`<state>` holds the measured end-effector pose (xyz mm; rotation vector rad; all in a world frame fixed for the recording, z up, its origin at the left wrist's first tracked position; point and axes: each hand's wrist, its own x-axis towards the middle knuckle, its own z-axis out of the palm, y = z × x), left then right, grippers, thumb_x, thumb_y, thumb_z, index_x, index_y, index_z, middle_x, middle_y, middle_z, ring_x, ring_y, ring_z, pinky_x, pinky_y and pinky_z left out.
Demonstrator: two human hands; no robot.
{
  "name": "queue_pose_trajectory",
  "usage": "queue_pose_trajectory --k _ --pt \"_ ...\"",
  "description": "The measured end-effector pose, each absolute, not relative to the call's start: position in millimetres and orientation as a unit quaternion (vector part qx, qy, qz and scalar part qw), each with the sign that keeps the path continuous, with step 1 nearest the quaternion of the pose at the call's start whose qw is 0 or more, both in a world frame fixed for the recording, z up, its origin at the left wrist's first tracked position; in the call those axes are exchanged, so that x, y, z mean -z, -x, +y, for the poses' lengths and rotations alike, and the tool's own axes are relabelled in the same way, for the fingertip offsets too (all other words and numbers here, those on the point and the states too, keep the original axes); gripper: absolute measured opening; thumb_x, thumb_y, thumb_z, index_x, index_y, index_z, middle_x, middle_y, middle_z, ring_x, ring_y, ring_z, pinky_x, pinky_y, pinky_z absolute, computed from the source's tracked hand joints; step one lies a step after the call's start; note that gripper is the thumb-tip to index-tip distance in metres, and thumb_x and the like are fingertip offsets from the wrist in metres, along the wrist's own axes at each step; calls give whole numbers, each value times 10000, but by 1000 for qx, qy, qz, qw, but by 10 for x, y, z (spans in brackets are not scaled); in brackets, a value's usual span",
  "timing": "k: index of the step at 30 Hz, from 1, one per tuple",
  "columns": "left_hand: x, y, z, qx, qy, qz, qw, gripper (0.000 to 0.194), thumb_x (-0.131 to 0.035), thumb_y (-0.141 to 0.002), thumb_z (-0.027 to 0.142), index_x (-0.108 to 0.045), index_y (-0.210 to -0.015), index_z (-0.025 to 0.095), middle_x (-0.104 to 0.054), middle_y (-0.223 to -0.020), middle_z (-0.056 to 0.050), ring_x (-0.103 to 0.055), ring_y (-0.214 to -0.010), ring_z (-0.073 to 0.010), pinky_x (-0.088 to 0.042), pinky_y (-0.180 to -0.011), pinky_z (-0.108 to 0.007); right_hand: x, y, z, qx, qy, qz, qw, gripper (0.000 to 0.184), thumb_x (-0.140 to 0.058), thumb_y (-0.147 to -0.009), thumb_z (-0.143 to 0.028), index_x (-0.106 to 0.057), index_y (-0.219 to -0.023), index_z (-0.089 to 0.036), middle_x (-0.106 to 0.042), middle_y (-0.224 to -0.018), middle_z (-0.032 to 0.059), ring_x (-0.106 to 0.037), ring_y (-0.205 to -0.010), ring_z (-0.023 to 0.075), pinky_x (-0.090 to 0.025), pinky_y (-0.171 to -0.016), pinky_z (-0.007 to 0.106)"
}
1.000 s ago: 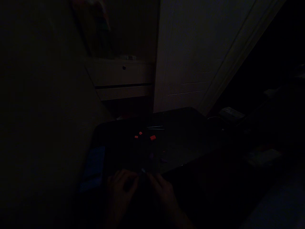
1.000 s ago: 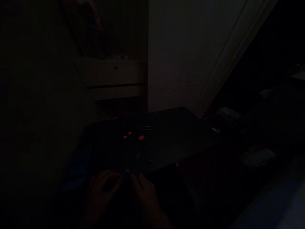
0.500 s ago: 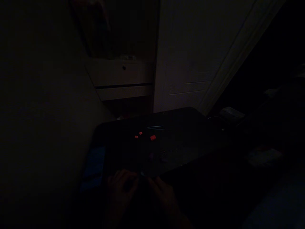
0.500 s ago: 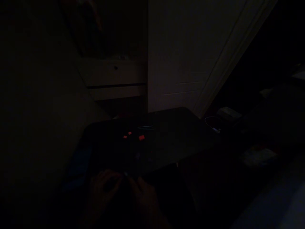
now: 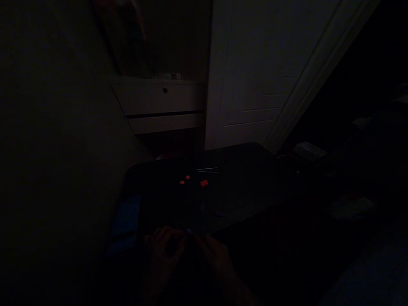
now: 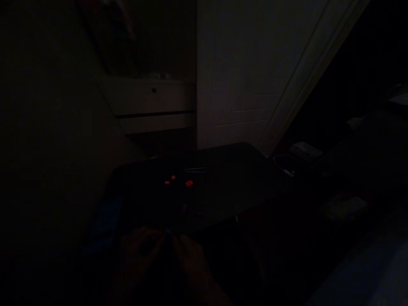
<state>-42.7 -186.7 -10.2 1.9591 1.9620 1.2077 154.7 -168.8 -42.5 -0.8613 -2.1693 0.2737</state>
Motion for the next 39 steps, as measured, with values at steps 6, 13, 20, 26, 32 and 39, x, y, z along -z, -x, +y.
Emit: queue_pose_trajectory --k 6,13,20,26,32,39 --pt "110 423 -1868 -399 -644 651 56 70 -742 -880 266 -753 -816 291 -811 -848 26 -748 -842 -262 -429 -813 -417 511 -1527 -1687 -111 361 -835 400 482 -530 -1094 -149 -577 -1567 -228 -748 -921 72 -752 -713 225 -670 -634 294" --pt "99 438 -1863 -396 -647 649 59 53 -762 -857 248 -771 -837 296 -814 -852 40 -755 -834 -250 -433 -800 -404 487 -1580 -1627 -104 341 -830 430 461 -458 -1072 -80 -628 -1490 -175 -744 -878 72 -731 -643 192 -629 -555 249" --pt "108 436 -1857 -398 -646 649 51 57 -742 -877 278 -757 -824 293 -814 -841 28 -754 -825 -249 -435 -801 -404 466 -1577 -1671 -110 327 -827 445 493 -471 -1078 -81 -567 -1552 -175 -777 -975 113 -790 -740 219 -662 -619 270" --pt "98 428 -1864 -398 -644 652 47 74 -735 -890 298 -761 -821 296 -815 -837 25 -751 -823 -249 -428 -800 -401 476 -1597 -1652 -127 327 -833 427 426 -442 -1106 -128 -624 -1488 -179 -769 -934 92 -777 -686 200 -649 -585 253" --pt "115 449 -1864 -400 -647 647 50 61 -734 -879 278 -763 -828 295 -820 -855 29 -762 -833 -251 -436 -804 -406 469 -1528 -1683 -135 346 -825 425 438 -443 -1095 -117 -609 -1495 -183 -767 -978 115 -786 -728 225 -661 -619 290" --pt "117 451 -1863 -399 -647 648 50 61 -733 -880 284 -767 -832 301 -820 -857 22 -762 -848 -263 -449 -800 -410 386 -1515 -1673 -141 330 -841 405 432 -493 -1051 -73 -657 -1436 -178 -764 -915 82 -748 -633 192 -629 -563 248"
